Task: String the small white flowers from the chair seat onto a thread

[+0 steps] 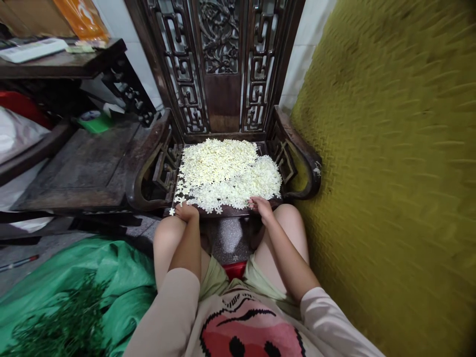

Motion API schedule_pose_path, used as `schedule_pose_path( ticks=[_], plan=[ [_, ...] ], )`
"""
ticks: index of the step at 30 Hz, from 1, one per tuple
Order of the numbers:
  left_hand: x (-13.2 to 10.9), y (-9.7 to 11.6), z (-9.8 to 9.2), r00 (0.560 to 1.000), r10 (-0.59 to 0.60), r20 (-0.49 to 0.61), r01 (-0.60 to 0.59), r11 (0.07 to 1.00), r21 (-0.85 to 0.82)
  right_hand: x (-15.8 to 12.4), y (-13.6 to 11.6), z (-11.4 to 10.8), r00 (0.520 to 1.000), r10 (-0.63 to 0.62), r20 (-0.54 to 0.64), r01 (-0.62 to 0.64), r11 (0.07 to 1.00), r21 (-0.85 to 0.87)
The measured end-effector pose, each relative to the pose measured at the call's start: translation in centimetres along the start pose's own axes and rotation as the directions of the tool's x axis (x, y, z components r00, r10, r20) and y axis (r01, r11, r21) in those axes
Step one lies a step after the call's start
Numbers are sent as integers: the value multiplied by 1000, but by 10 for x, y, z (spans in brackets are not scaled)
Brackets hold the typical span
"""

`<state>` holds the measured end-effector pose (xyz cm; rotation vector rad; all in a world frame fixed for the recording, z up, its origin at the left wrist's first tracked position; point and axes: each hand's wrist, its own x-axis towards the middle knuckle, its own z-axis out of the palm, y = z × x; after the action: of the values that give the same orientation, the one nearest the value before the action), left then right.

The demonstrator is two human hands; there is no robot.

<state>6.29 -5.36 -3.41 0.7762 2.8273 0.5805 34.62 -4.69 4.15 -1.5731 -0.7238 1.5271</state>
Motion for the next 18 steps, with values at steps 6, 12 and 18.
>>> schedule_pose_path(
  ticks=[6, 12, 18],
  plan=[
    [7, -5, -8, 997, -72, -5, 72, 996, -58, -3, 2, 0, 1000, -6, 2, 7, 999, -53],
    [5, 1, -30, 995, -75, -68, 60, 978, -201, -1, 7, 0, 1000, -26, 4, 26, 998, -55],
    [-62, 27, -51, 863, 505, 30, -445, 786, -429, -8, 12, 17, 984, -42, 175, 55, 996, -69]
  ],
)
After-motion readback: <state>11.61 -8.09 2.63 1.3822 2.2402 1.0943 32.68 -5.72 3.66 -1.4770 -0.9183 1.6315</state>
